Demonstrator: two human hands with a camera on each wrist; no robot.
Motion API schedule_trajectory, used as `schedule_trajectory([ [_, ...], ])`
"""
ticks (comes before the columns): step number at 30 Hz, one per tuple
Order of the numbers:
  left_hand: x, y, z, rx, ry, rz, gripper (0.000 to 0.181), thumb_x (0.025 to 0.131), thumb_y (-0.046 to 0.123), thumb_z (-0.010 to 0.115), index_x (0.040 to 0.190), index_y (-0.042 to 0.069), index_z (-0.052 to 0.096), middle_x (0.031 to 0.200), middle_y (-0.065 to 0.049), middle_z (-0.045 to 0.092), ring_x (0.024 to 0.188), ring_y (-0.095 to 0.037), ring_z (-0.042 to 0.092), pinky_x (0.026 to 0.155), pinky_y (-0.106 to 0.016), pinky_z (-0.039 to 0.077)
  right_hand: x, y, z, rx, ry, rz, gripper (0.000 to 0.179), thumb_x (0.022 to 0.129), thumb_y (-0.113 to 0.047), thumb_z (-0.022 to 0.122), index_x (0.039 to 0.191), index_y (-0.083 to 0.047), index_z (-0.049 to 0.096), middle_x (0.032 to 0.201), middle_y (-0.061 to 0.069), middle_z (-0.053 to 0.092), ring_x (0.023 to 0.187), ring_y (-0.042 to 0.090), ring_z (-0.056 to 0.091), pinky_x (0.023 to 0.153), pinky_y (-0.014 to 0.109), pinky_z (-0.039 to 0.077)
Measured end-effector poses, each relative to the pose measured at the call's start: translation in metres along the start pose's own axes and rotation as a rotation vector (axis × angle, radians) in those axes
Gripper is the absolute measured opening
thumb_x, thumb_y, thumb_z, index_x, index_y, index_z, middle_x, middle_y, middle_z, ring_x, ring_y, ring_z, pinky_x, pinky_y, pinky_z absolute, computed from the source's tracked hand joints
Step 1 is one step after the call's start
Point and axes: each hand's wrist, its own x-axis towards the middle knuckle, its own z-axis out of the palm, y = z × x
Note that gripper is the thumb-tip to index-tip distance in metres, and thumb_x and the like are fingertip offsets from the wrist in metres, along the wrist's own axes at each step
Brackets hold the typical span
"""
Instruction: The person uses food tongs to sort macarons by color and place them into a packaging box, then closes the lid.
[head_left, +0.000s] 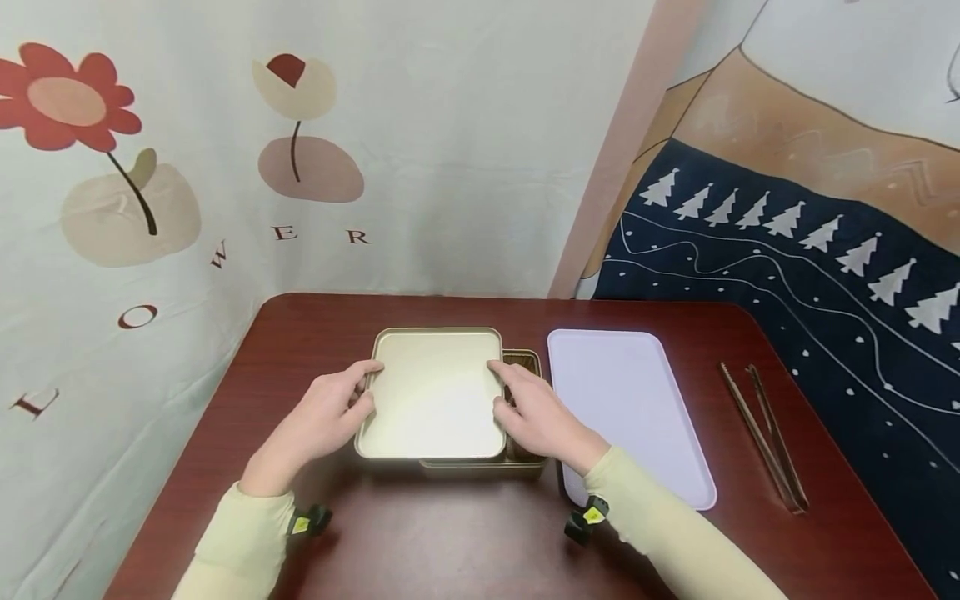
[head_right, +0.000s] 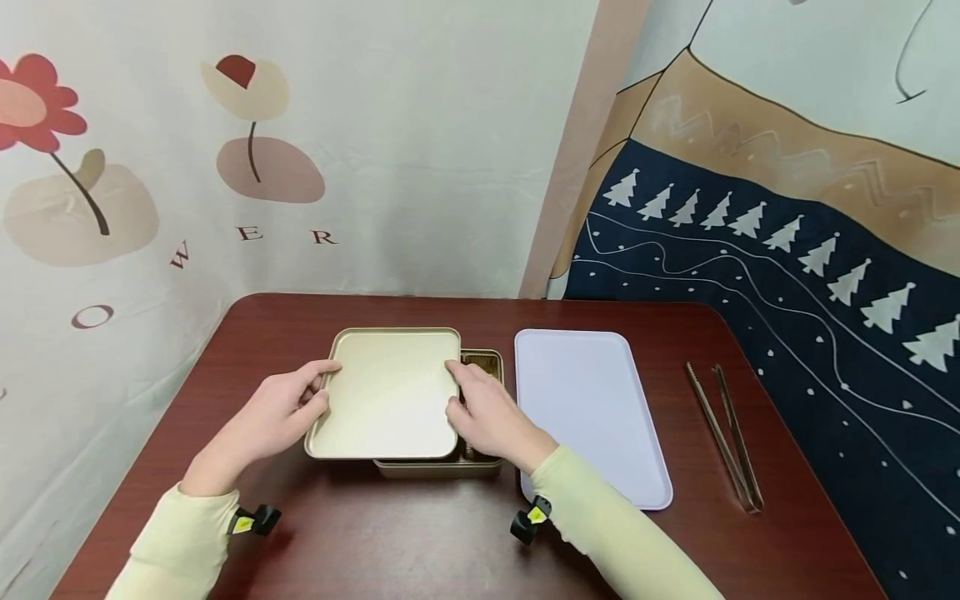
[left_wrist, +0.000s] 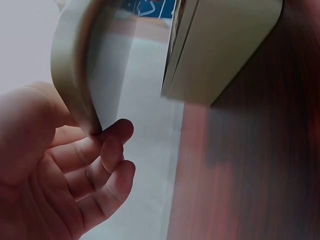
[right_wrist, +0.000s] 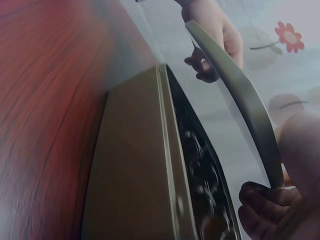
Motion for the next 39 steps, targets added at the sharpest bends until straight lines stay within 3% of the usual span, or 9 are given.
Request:
schedule_trajectory([
  [2, 0.004, 0.004, 0.005, -0.009, -0.002, 0.007, 0.04, 0.094, 0.0, 0.056, 0.134, -0.002, 0.062, 0.085, 0.004, 0.061, 0.074, -0.007, 0.06, 0.065, -0.028, 0.053, -0.004, 0.005, -0.005, 0.009, 0.002, 0.006, 0.056, 0.099, -0.013, 0.055, 0.152, 0.002, 0.049, 0.139, 0.018, 0.063, 0.102, 0.024, 0.061, 0.092, 0.043, 0.057],
  [7, 0.014, 0.014, 0.016, -0.024, -0.019, 0.035, 0.042, 0.094, 0.002, 0.056, 0.135, -0.002, 0.062, 0.083, 0.004, 0.062, 0.072, -0.008, 0.058, 0.064, -0.028, 0.052, -0.016, 0.015, -0.018, -0.007, 0.015, 0.015, 0.056, 0.098, -0.012, 0.056, 0.152, 0.004, 0.049, 0.142, 0.022, 0.062, 0.124, 0.032, 0.063, 0.106, 0.049, 0.055],
  [9, 0.018, 0.019, 0.021, -0.025, -0.027, 0.051, 0.042, 0.093, 0.003, 0.056, 0.135, -0.001, 0.062, 0.082, 0.005, 0.062, 0.072, -0.008, 0.057, 0.065, -0.028, 0.051, -0.021, 0.019, -0.022, -0.014, 0.021, 0.018, 0.056, 0.098, -0.011, 0.057, 0.151, 0.005, 0.05, 0.142, 0.022, 0.062, 0.126, 0.032, 0.063, 0.107, 0.049, 0.055],
  [14, 0.025, 0.029, 0.03, -0.032, -0.064, 0.068, 0.043, 0.095, 0.005, 0.057, 0.137, -0.001, 0.061, 0.082, 0.006, 0.063, 0.073, -0.008, 0.055, 0.067, -0.028, 0.051, -0.035, 0.03, -0.03, -0.013, 0.03, 0.03, 0.056, 0.097, -0.01, 0.057, 0.151, 0.003, 0.051, 0.126, 0.015, 0.067, 0.09, 0.018, 0.06, 0.08, 0.035, 0.057],
  [19, 0.028, 0.035, 0.037, -0.035, -0.071, 0.094, 0.041, 0.096, 0.006, 0.058, 0.137, 0.0, 0.062, 0.081, 0.008, 0.06, 0.072, -0.007, 0.053, 0.066, -0.027, 0.05, -0.044, 0.036, -0.033, -0.03, 0.035, 0.055, 0.055, 0.096, -0.009, 0.058, 0.15, 0.002, 0.053, 0.12, 0.011, 0.068, 0.089, 0.015, 0.06, 0.075, 0.031, 0.057],
  [31, 0.028, 0.038, 0.04, -0.054, -0.055, 0.103, 0.042, 0.095, 0.006, 0.059, 0.136, 0.0, 0.062, 0.077, 0.009, 0.057, 0.069, -0.007, 0.052, 0.064, -0.026, 0.049, -0.047, 0.038, -0.035, -0.007, 0.031, 0.086, 0.055, 0.097, -0.01, 0.059, 0.15, 0.001, 0.053, 0.12, 0.01, 0.069, 0.091, 0.014, 0.062, 0.076, 0.03, 0.059],
  [39, 0.026, 0.033, 0.034, -0.169, -0.034, 0.073, 0.035, 0.1, 0.011, 0.061, 0.135, 0.01, 0.068, 0.087, 0.009, 0.065, 0.074, -0.004, 0.058, 0.07, -0.026, 0.055, -0.047, 0.042, -0.039, 0.118, 0.051, 0.09, 0.044, 0.105, -0.008, 0.054, 0.148, -0.001, 0.057, 0.123, 0.009, 0.069, 0.099, 0.016, 0.065, 0.084, 0.032, 0.059],
])
